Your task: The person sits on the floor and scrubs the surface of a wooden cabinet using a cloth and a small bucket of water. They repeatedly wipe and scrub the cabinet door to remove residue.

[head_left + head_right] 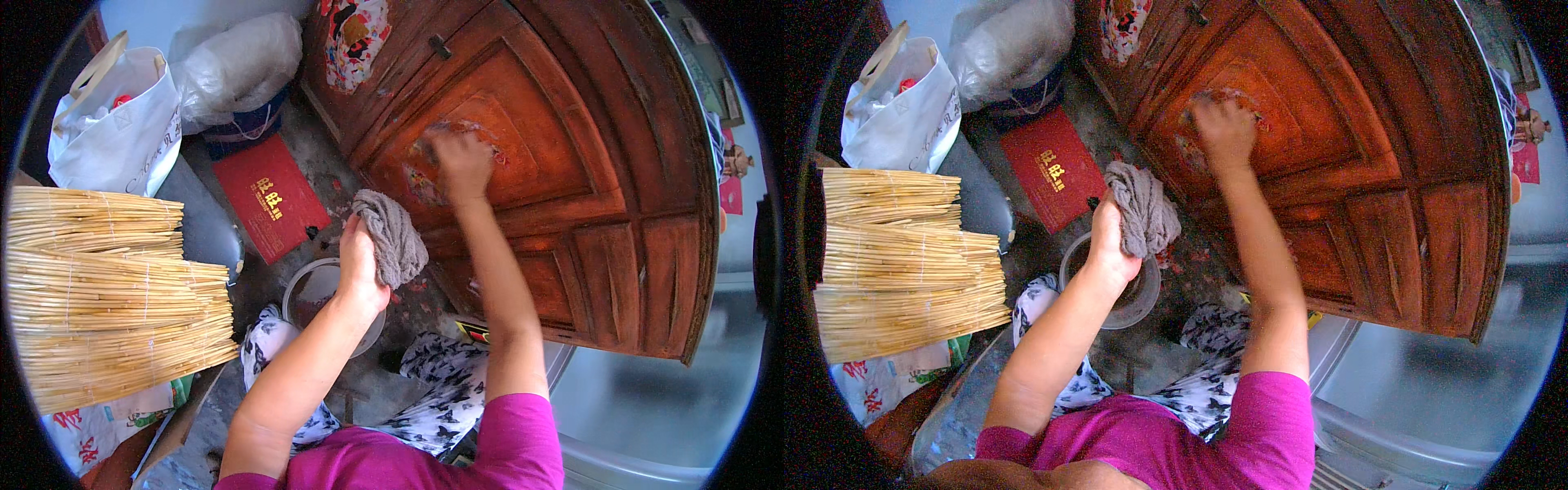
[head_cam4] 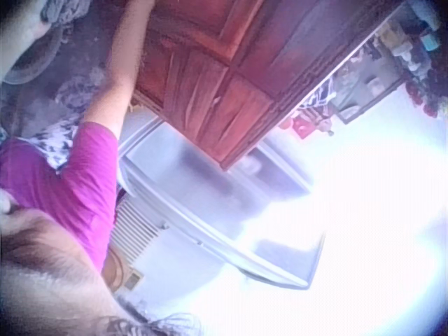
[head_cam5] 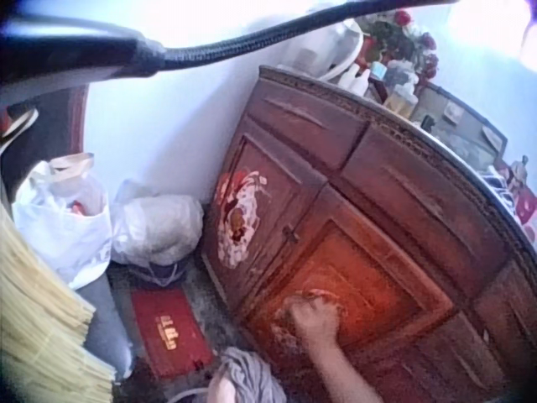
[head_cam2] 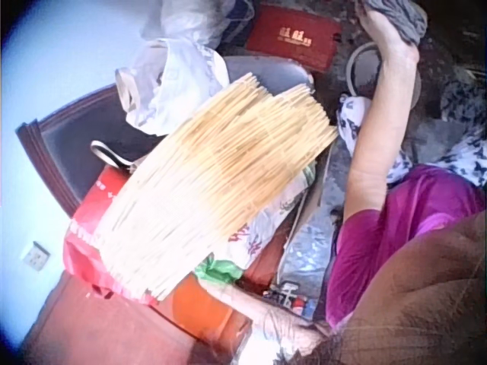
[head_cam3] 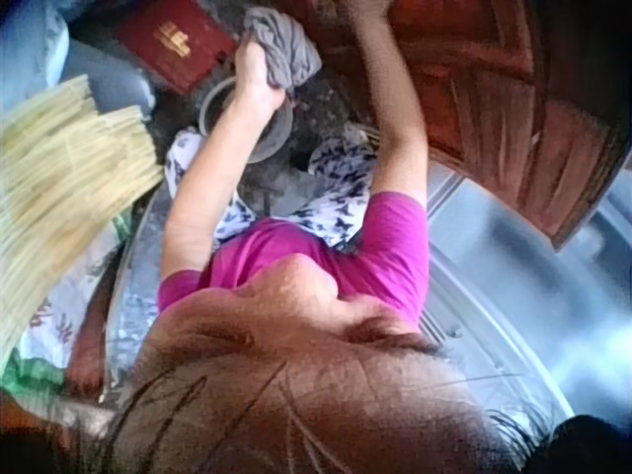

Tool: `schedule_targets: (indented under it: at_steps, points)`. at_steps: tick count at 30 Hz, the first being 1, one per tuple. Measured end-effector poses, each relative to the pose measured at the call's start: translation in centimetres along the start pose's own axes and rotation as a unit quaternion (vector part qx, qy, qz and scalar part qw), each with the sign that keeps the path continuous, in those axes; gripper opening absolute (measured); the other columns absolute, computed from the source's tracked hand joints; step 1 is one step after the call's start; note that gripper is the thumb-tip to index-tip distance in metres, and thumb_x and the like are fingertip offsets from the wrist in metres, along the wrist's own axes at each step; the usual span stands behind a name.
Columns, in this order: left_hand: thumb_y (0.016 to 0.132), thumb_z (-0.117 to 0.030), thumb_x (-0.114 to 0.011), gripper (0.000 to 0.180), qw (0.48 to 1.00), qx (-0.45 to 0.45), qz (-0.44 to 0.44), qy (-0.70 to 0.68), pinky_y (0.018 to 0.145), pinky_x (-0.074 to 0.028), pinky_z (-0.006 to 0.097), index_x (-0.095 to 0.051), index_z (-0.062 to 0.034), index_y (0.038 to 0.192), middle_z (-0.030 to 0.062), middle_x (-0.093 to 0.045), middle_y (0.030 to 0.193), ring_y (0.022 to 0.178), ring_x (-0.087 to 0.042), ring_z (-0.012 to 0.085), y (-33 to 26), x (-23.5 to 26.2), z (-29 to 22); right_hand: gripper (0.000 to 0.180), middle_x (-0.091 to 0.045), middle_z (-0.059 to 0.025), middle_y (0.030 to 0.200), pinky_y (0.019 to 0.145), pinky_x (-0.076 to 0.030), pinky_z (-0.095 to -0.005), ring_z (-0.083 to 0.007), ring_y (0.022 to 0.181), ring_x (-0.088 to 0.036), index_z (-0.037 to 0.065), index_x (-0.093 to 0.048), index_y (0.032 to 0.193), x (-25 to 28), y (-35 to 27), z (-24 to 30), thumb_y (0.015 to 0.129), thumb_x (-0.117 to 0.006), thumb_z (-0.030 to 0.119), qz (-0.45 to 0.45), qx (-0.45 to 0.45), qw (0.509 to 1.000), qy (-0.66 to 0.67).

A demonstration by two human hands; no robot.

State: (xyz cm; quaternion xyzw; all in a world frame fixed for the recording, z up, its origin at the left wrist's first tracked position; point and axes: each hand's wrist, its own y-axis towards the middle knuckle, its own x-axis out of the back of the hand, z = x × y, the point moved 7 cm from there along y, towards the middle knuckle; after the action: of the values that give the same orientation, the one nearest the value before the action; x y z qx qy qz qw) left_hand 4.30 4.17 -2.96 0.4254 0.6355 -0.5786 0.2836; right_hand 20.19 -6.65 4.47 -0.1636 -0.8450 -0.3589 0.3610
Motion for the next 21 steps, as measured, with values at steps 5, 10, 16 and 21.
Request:
schedule_targets:
  at_steps: [5, 10, 16, 21]
  points:
    - [0.103, -0.035, -0.048, 0.029, 1.0, 0.003, -0.013, -0.014, 0.088, -0.052, 0.04, -0.063, -0.0114, 0.109, 0.0061, -0.067, 0.104, 0.096, -0.064, 0.0222, -0.3, 0.5, -0.6, 0.028, -0.069, 0.0037, 0.101, 0.082, -0.048, -0.0393, -0.0198, 0.103, -0.061, 0.023, -0.07, 0.105, -2.5, -2.9, 3.5, 0.079, -0.06, 0.017, 0.051, 0.058, 0.996, 0.037]
    - [0.103, -0.022, -0.048, 0.015, 1.0, -0.013, -0.024, -0.013, 0.074, -0.056, 0.037, -0.056, -0.012, 0.112, 0.0055, -0.064, 0.098, 0.087, -0.065, 0.0196, -1.1, -0.3, -1.6, 0.047, -0.065, 0.0073, 0.083, 0.075, -0.037, -0.0368, -0.0179, 0.088, -0.058, 0.026, -0.069, 0.11, 6.2, 3.1, -2.2, 0.068, -0.072, 0.007, -0.122, -0.06, 0.991, -0.005]
    - [0.104, -0.035, -0.046, 0.029, 1.0, -0.003, 0.004, -0.009, 0.089, -0.052, 0.04, -0.062, -0.0114, 0.11, 0.0062, -0.067, 0.106, 0.098, -0.063, 0.0225, -0.2, 0.2, 0.2, 0.013, -0.064, 0.0001, 0.082, 0.073, -0.044, -0.0413, -0.021, 0.087, -0.058, 0.02, -0.065, 0.095, -4.1, -1.2, 3.6, 0.082, -0.06, 0.018, -0.006, 0.009, 1.0, 0.02]
    - [0.104, -0.033, -0.047, 0.027, 1.0, -0.018, 0.009, -0.009, 0.087, -0.053, 0.039, -0.061, -0.0118, 0.11, 0.0061, -0.067, 0.105, 0.097, -0.064, 0.0217, -0.3, 0.4, -0.4, 0.019, -0.067, 0.0014, 0.087, 0.083, -0.043, -0.0407, -0.0216, 0.093, -0.059, 0.02, -0.066, 0.098, -6.3, -2.8, 5.8, 0.08, -0.061, 0.015, 0.051, 0.043, 0.996, 0.052]
